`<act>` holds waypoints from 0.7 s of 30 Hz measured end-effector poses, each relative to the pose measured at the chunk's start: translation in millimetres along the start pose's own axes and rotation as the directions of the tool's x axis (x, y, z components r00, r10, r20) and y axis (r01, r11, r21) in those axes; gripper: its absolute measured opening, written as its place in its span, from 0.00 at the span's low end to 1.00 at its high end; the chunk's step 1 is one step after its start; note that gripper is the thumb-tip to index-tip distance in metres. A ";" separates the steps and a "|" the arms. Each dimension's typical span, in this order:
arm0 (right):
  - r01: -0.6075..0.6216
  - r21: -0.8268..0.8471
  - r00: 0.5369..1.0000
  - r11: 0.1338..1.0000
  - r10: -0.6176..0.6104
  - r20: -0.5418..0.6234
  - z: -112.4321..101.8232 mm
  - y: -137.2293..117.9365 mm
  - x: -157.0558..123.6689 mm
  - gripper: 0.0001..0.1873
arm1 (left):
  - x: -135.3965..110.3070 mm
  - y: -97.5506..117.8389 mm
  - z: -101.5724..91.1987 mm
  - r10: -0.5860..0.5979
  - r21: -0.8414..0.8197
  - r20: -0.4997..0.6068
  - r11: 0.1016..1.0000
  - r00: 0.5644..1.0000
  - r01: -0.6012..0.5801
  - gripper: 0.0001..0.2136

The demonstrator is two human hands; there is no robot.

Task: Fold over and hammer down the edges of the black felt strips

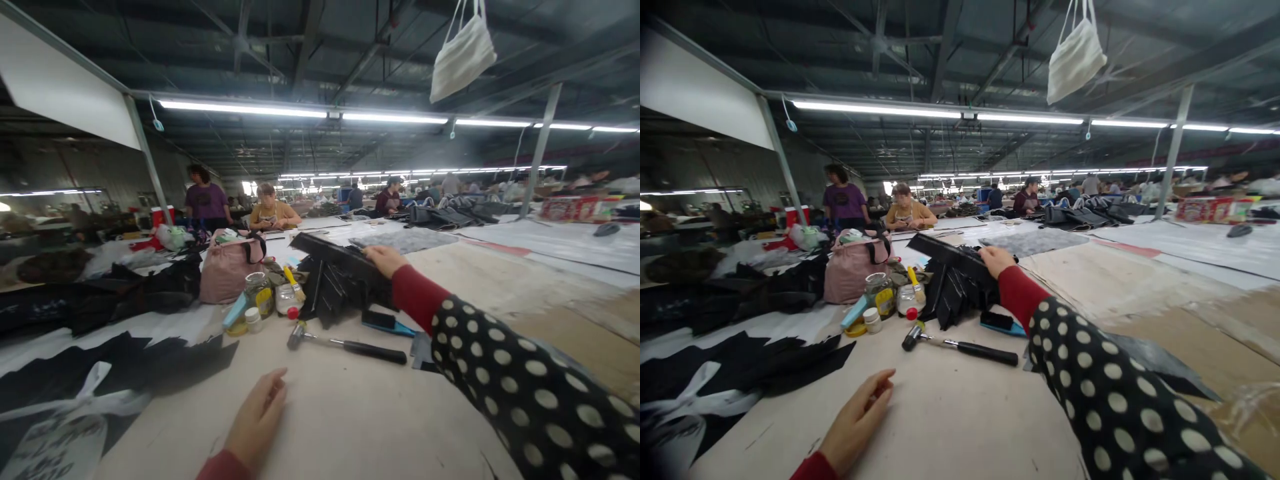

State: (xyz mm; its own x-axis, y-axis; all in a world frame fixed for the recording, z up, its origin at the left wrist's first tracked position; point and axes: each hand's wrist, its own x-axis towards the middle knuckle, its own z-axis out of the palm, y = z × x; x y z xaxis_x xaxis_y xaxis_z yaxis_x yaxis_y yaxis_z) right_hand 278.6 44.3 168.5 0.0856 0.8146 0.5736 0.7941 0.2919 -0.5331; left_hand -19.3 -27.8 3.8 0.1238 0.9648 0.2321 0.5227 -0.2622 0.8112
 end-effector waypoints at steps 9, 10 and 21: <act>0.200 -0.259 0.961 0.945 -0.138 0.239 -34.5 71.7 -48.0 0.15 | 1.1 -7.1 -0.6 0.100 0.124 0.114 0.986 0.989 -0.113 0.15; 0.263 -0.286 0.936 0.921 -0.172 0.307 -37.0 84.3 -74.1 0.18 | 0.8 -6.5 0.0 0.115 0.150 0.126 0.980 0.985 -0.134 0.15; 0.456 -0.651 0.884 0.606 -0.222 0.412 -36.1 139.6 -177.2 0.17 | -8.3 21.5 28.4 0.283 0.293 0.225 0.893 0.932 -0.342 0.12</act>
State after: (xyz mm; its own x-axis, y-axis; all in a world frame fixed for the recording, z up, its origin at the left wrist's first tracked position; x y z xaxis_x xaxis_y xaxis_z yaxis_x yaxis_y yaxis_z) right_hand 396.0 -77.4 14.8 -0.3488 0.8614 0.3692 0.9125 0.2222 0.3435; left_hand 14.9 -40.8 4.1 0.4537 0.8297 0.3252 0.6712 -0.5582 0.4878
